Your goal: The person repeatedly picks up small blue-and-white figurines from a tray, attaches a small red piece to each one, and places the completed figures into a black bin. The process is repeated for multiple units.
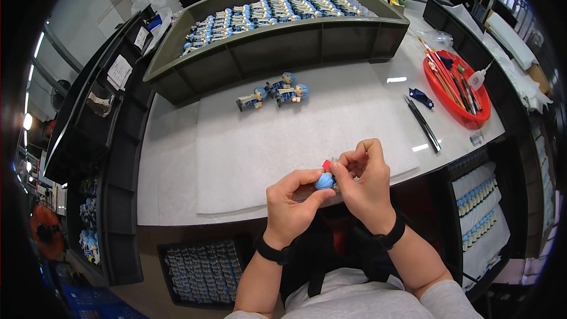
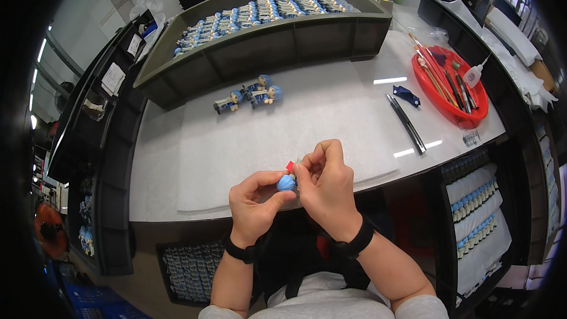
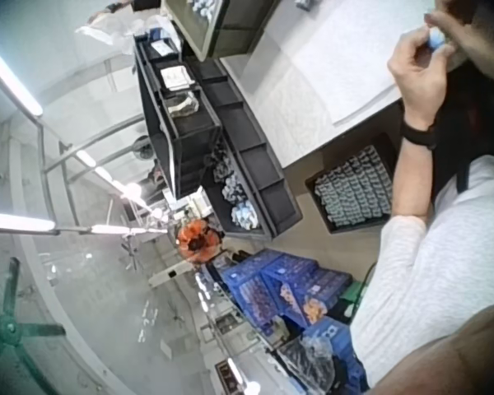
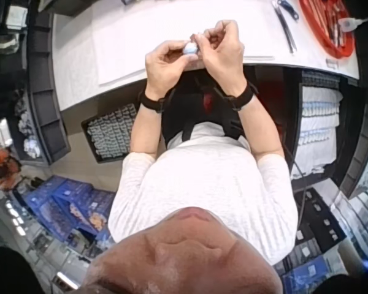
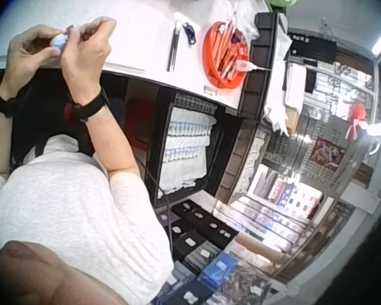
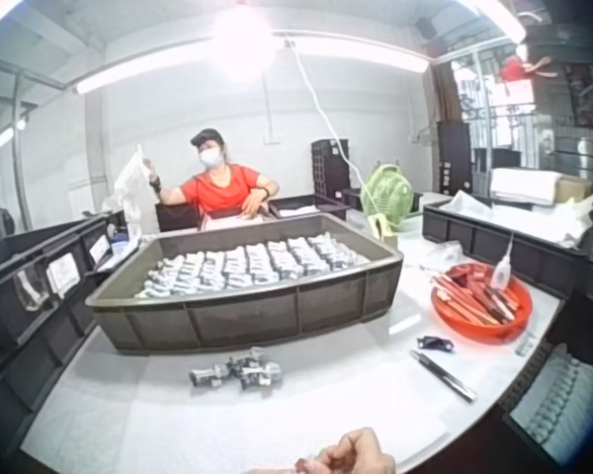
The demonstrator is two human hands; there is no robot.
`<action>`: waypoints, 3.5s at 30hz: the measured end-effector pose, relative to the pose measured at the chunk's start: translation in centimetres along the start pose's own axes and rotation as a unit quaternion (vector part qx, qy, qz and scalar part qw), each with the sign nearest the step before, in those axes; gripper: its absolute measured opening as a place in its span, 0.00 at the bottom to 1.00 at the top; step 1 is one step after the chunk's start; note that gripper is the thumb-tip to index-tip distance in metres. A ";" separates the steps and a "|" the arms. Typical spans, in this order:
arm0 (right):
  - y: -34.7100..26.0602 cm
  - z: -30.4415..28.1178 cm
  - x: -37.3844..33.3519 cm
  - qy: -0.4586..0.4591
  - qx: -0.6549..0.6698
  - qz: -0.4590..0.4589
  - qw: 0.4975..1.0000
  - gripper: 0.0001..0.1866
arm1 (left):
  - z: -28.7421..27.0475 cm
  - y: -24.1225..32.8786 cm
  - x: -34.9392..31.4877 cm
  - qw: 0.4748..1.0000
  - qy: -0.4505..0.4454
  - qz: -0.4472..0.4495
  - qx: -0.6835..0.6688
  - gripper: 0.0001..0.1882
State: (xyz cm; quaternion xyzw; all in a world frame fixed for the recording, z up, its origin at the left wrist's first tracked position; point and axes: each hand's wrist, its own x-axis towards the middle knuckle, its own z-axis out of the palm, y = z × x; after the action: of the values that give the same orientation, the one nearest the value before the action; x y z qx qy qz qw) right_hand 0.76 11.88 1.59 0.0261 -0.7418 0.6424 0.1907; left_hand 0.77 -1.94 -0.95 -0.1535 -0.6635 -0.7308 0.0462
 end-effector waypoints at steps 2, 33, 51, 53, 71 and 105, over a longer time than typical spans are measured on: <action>-0.1 0.1 0.0 0.000 -0.003 0.002 1.000 0.15 | -0.2 0.0 -0.1 1.000 -0.001 0.010 0.014 0.14; -0.5 -2.0 3.0 0.085 -0.038 -0.022 0.995 0.15 | -0.7 0.2 0.1 0.997 -0.035 -0.015 -0.065 0.15; 0.8 -4.4 1.6 -0.155 0.113 0.091 0.977 0.17 | -1.4 0.0 0.6 0.995 -0.009 -0.023 -0.097 0.21; 0.9 -3.8 1.5 -0.240 0.098 0.098 0.961 0.19 | -1.4 0.1 0.6 0.995 0.004 -0.017 -0.098 0.21; 2.7 -2.7 1.6 -0.231 0.053 0.009 0.972 0.26 | -0.4 0.3 0.8 0.991 0.085 -0.066 -0.084 0.19; 3.2 -2.6 1.6 -0.210 0.048 -0.022 0.976 0.24 | -0.6 0.0 0.6 0.993 0.066 -0.060 -0.071 0.18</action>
State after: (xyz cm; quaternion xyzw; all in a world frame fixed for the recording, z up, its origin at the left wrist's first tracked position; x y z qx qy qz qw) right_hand -0.93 15.21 -0.64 0.1857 -0.7329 0.6530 0.0436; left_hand 0.13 -2.44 -0.85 -0.0673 -0.6137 -0.7859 0.0349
